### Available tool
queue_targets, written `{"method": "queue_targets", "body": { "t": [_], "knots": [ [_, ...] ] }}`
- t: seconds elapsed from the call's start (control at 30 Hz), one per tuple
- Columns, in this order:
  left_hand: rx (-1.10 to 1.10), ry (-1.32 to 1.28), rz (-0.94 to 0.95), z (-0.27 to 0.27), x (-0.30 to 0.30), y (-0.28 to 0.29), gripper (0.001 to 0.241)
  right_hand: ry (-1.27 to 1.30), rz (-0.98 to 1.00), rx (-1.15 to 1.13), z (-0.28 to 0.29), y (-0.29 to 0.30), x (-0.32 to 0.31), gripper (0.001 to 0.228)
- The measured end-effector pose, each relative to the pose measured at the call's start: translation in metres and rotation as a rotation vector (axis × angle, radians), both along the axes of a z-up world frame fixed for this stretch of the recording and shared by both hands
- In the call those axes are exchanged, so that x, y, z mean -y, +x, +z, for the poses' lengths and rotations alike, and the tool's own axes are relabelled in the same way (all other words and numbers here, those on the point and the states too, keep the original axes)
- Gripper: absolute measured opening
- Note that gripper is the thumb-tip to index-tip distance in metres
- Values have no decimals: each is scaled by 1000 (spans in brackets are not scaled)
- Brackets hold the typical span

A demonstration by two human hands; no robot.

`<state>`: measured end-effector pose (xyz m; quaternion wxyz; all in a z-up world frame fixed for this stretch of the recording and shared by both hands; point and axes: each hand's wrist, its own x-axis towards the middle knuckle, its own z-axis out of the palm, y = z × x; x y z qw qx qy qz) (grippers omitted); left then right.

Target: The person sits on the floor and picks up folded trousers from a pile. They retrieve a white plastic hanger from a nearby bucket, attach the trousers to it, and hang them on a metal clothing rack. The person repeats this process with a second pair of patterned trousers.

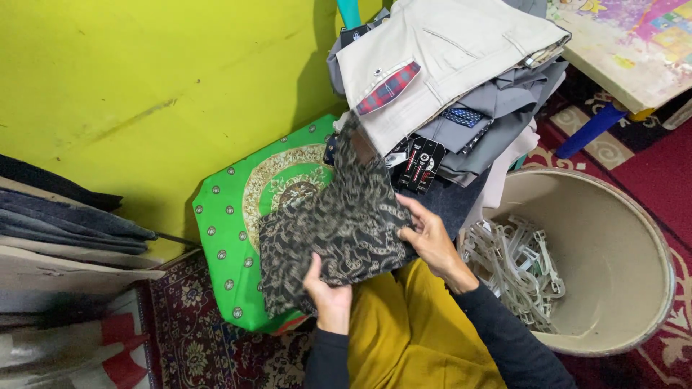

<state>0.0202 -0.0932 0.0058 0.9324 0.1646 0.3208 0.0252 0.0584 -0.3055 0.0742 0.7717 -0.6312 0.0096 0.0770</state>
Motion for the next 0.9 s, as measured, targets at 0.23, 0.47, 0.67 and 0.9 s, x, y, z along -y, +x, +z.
{"method": "queue_targets", "body": {
  "t": [0.23, 0.47, 0.67, 0.9],
  "knots": [
    [-118, 1542, -89, 84, -81, -18, 58, -25, 1, 291, 108, 33, -9, 78],
    [117, 625, 595, 178, -141, -10, 12, 205, 212, 380, 119, 106, -57, 78],
    [-41, 655, 570, 120, -162, -36, 36, 315, 368, 219, 68, 112, -71, 84],
    [-319, 458, 400, -121, -193, -59, 37, -172, 280, -239, -139, 73, -72, 90]
  ]
}}
